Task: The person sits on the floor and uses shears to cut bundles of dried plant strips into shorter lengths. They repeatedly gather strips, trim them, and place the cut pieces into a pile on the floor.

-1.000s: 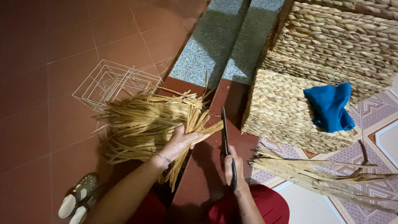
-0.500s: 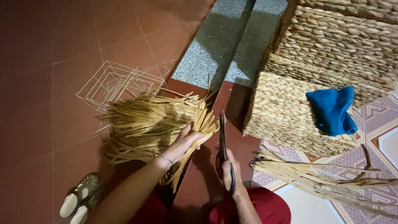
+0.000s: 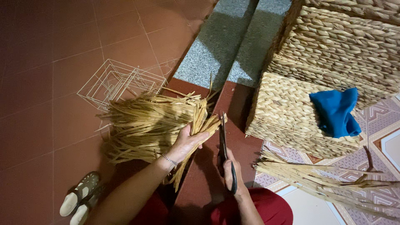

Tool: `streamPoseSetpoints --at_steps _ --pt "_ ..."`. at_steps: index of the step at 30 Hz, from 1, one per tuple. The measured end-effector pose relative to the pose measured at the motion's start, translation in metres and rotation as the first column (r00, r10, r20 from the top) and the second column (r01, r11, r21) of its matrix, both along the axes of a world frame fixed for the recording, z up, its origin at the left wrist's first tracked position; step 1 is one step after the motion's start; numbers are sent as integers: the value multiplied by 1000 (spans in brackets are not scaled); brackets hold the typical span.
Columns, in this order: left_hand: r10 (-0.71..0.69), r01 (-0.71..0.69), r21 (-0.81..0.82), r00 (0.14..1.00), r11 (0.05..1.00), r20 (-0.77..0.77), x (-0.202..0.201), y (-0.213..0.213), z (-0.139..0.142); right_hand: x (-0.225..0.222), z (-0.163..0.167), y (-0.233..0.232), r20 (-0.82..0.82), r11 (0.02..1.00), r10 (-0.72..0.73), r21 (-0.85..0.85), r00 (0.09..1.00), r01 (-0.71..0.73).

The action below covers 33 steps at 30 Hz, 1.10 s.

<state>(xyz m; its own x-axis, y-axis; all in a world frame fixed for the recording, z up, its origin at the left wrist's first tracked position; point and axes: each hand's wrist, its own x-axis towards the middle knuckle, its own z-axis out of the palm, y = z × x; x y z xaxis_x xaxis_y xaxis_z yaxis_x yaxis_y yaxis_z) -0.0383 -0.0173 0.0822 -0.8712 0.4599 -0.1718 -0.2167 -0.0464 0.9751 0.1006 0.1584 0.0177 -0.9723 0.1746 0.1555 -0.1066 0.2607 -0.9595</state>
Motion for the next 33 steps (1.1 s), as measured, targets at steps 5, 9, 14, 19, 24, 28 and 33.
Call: streamPoseSetpoints --at_steps 5,9,14,19,24,28,33 --pt "-39 41 -39 999 998 38 -1 1 3 1 3 1 18 988 -58 143 998 55" --pt "-48 48 -3 998 999 39 6 4 5 1 -1 0 7 979 -105 176 994 102" --pt "-61 60 22 997 998 57 11 7 6 3 -9 -9 -113 990 -131 42 985 137" --pt "-70 73 -34 995 997 66 7 7 -5 1 -11 -8 -39 917 -122 -386 992 98" --pt "-10 10 -15 1000 1000 2 4 7 -17 3 -3 -2 -108 962 -115 -261 987 83" --pt "13 -18 -82 999 997 -53 5 11 -17 3 5 -7 -74 991 -25 -134 997 15" --pt "19 -23 -209 1000 978 -25 4 12 -7 2 13 -10 -23 999 -4 -39 1000 3"
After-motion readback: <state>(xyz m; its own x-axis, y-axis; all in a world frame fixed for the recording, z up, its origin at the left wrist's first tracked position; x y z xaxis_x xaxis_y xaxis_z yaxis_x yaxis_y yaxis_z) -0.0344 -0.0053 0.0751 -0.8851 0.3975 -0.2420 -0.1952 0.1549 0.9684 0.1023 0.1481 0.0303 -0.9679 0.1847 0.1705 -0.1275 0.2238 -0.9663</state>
